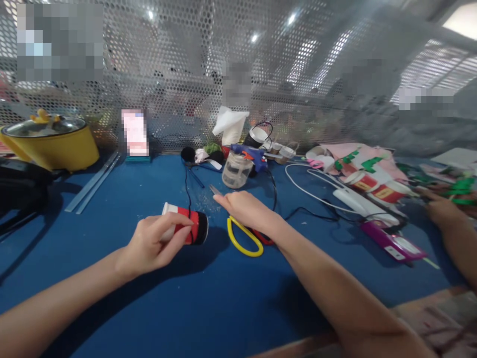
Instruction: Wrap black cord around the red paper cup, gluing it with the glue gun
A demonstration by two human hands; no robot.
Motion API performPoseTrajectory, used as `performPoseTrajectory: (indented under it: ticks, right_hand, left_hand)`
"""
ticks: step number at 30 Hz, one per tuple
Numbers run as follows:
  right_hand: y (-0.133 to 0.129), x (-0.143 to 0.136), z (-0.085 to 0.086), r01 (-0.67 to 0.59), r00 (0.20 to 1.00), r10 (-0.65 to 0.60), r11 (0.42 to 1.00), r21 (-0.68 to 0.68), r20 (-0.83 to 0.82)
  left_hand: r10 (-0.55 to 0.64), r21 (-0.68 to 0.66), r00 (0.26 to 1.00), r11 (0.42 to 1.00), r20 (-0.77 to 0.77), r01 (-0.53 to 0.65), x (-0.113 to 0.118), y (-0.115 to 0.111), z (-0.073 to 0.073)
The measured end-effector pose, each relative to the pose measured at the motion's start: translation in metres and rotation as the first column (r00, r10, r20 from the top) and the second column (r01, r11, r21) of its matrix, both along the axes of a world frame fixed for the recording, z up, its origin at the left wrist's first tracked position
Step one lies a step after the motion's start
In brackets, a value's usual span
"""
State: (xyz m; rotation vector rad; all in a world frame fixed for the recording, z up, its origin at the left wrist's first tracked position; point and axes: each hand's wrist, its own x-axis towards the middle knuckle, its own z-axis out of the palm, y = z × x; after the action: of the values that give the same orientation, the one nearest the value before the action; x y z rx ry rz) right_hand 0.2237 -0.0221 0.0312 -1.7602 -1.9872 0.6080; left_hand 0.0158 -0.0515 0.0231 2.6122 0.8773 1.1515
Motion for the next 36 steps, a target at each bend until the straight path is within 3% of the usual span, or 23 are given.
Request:
performPoseTrajectory:
  ticks: [2,5,9,12,15,20,26,30,33,36]
  right_hand:
    - [-0.001,0.005,-0.002,-0.01,0.998,0.009,1.0,-0.011,-0.058]
    - [-0.01,-0.003,-0.002,-0.169,0.945,0.146,0.984,-0.054,-0.294]
    - [-0.023,-0.028,-0.007,-0.419,0.731,0.24,0.897,-0.143,-0.639]
    - [-0.028,-0.039,-0.01,-0.424,0.557,0.14,0.895,-0.136,-0.819]
    - [-0.027,-0.039,-0.01,-0.319,0.488,0.05,0.939,-0.124,-0.871]
    - [-0.022,-0.029,-0.007,-0.109,0.555,0.068,0.994,0.008,-0.829]
    - [-0.024,-0.023,-0.004,-0.057,0.667,0.137,0.989,0.133,-0.733]
    - [-0.027,-0.022,-0.002,-0.043,0.706,0.155,0.983,0.177,-0.691]
    - [-0.026,-0.021,-0.002,-0.029,0.712,0.155,0.981,0.192,-0.685]
    - [-0.024,-0.02,-0.003,-0.029,0.715,0.151,0.982,0.187,-0.683]
  left_hand:
    - [-0.008,-0.015,1.0,1.0,-0.005,0.008,0.0,-0.002,0.002]
    - [-0.052,-0.064,0.999,0.997,-0.007,0.052,0.002,-0.004,0.003]
    - [-0.118,-0.144,0.993,0.983,-0.014,0.115,0.003,-0.006,0.001]
    - [-0.154,-0.179,0.988,0.972,-0.013,0.149,0.004,-0.006,-0.001]
    - [-0.119,-0.269,0.993,0.956,0.013,0.118,0.006,-0.006,-0.002]
    - [0.096,-0.532,0.99,0.846,0.104,-0.026,0.009,-0.001,-0.002]
    - [0.216,-0.776,0.956,0.631,0.201,0.02,0.012,0.006,-0.003]
    - [0.278,-0.86,0.939,0.51,0.202,0.034,0.013,0.009,-0.004]
    - [0.297,-0.881,0.935,0.472,0.193,0.032,0.013,0.01,-0.005]
    - [0.27,-0.874,0.949,0.486,0.166,0.015,0.013,0.008,-0.003]
